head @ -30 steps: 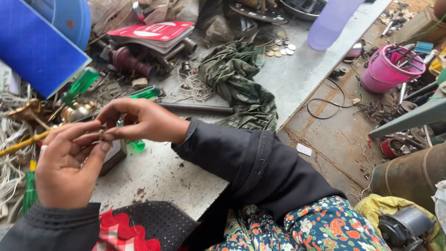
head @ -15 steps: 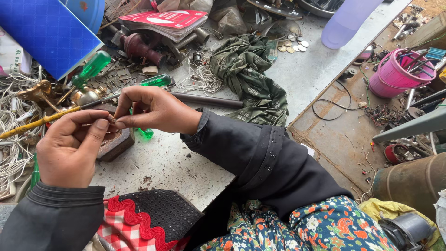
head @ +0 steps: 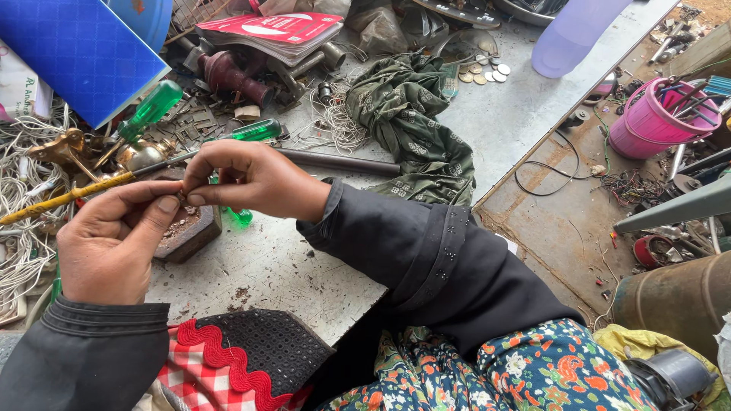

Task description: The person is repairing a small metal lock mechanism on a cluttered workbench. They use pliers to hold and manipulate the lock, a screwdriver to adjust internal components, and a hammer to tap parts into place. The person repeatedly disassembles and reassembles the lock, focusing on the internal pins and springs.

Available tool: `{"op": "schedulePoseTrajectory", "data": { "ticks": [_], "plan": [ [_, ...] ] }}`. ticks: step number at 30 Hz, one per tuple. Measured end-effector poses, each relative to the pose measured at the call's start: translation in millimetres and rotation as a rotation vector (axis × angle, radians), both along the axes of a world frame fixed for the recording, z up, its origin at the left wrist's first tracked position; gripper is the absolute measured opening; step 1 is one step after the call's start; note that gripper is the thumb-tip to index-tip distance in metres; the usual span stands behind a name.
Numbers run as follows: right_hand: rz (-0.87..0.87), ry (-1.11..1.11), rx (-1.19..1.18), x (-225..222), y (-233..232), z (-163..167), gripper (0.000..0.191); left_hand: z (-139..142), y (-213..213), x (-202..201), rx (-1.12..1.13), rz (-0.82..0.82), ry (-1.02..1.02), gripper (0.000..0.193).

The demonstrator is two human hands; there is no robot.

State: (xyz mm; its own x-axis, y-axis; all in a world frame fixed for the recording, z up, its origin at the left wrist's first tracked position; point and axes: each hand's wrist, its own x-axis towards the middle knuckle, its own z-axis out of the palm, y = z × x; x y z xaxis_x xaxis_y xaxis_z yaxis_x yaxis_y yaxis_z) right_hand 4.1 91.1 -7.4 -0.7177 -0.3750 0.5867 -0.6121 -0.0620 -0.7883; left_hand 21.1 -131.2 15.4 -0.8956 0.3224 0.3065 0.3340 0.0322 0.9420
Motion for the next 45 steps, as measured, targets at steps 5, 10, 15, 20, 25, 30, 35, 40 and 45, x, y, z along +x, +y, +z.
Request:
{"op": "schedulePoseTrajectory", "data": {
  "ticks": [5, 10, 15, 20, 25, 30, 35, 40, 45],
  "plan": [
    [-0.005, -0.150, 0.053, 6.7, -3.4, 7.2, 0.029, -0.2, 1.3, -2.5, 0.063, -0.007, 0.032, 0.025],
    [-0.145, -0.001, 0.184, 7.4, -1.7, 11.3, 0.027, -0.2, 0.6, -8.1, 0.103, -0.048, -0.012, 0.023],
    [-0.157, 0.102, 0.206, 2.1, -4.2, 16.2, 0.021, 8.9, -19.1, -26.5, 0.083, -0.019, 0.092, 0.019],
    [-0.298, 0.183, 0.407, 2.7, -9.4, 20.9, 0.019, 21.9, -37.7, -47.3, -0.102, 0.103, 0.241, 0.015],
    [-0.304, 0.421, 0.528, 0.5, -21.4, 19.6, 0.022, 17.3, -33.4, -51.3, -0.264, 0.057, 0.292, 0.015],
    [-0.338, 0.358, 0.539, -7.3, -5.4, 28.7, 0.024, 8.5, -33.0, -52.0, -0.528, -0.006, 0.569, 0.019],
    [-0.614, 0.294, 0.849, -13.5, 31.3, 33.3, 0.030, 10.3, -36.2, -51.9, -0.593, 0.035, 0.633, 0.017],
    [-0.724, 0.249, 1.033, -15.4, 32.0, 14.9, 0.040, 18.3, -42.5, -54.2, -0.693, 0.058, 0.433, 0.017],
    [-0.839, 0.288, 1.093, -15.0, 36.7, 2.4, 0.042, 14.2, -40.8, -56.5, -0.753, 0.002, 0.416, 0.020]
  ]
}}
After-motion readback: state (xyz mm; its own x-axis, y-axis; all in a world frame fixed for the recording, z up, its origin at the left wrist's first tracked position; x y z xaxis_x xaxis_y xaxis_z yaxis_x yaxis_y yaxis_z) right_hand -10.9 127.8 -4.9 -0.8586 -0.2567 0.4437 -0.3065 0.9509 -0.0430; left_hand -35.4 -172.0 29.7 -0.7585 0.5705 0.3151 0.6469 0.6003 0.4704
